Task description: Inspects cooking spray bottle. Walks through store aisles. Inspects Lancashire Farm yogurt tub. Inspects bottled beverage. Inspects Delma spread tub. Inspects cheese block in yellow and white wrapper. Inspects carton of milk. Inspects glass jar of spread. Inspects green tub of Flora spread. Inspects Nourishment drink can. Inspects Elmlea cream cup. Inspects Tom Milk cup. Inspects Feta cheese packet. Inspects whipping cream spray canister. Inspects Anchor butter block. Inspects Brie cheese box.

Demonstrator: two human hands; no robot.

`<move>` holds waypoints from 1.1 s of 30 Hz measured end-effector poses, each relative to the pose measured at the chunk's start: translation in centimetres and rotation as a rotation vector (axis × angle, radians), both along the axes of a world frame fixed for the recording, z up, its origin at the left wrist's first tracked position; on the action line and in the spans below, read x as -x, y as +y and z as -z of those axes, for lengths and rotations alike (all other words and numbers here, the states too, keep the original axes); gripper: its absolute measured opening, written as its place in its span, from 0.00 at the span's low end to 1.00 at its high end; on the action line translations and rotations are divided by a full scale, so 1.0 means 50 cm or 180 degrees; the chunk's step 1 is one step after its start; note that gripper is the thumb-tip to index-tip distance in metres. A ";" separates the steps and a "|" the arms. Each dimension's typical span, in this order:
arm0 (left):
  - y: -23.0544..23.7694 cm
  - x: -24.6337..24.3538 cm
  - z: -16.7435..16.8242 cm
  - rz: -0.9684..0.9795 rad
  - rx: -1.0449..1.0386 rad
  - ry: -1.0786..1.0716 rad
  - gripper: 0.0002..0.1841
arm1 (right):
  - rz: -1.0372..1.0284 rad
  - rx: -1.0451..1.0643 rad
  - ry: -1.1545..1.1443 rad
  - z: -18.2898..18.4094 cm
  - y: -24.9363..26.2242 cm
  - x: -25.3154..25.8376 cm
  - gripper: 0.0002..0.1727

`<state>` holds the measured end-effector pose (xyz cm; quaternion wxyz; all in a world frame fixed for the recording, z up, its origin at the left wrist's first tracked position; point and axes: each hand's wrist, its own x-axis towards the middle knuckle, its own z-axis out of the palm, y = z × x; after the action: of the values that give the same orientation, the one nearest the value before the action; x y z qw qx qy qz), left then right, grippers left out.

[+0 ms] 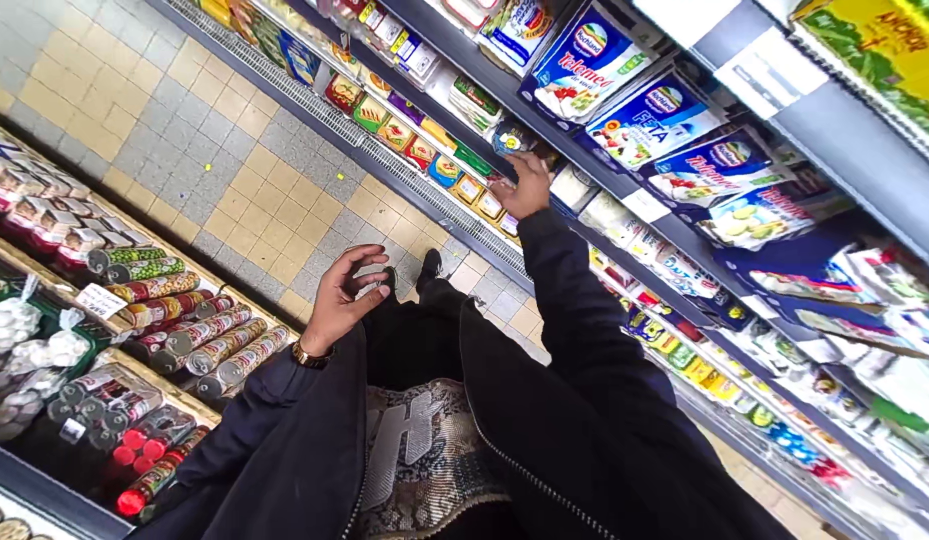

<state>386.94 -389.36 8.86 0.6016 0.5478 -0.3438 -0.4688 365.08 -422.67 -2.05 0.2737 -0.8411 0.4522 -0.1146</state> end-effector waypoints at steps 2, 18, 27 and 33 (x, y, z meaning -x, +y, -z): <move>0.004 -0.012 -0.011 0.0104 0.0061 -0.0089 0.31 | -0.0077 0.0089 -0.0652 -0.048 0.093 0.019 0.30; 0.105 -0.063 -0.053 0.1001 0.0471 -0.0022 0.24 | 0.0494 -0.0220 -0.2858 -0.223 0.681 0.052 0.19; 0.142 -0.069 -0.039 0.1348 0.0489 0.0126 0.24 | 0.0709 -0.0100 -0.2899 -0.227 0.783 0.027 0.17; 0.157 -0.077 -0.035 0.1474 0.0500 0.0156 0.24 | 0.0803 -0.0108 -0.2905 -0.226 0.815 0.016 0.17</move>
<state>390.80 -381.52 10.61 0.5270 0.3945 -0.4809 -0.5792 364.29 -381.90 9.24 0.4421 -0.6387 0.3862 -0.4974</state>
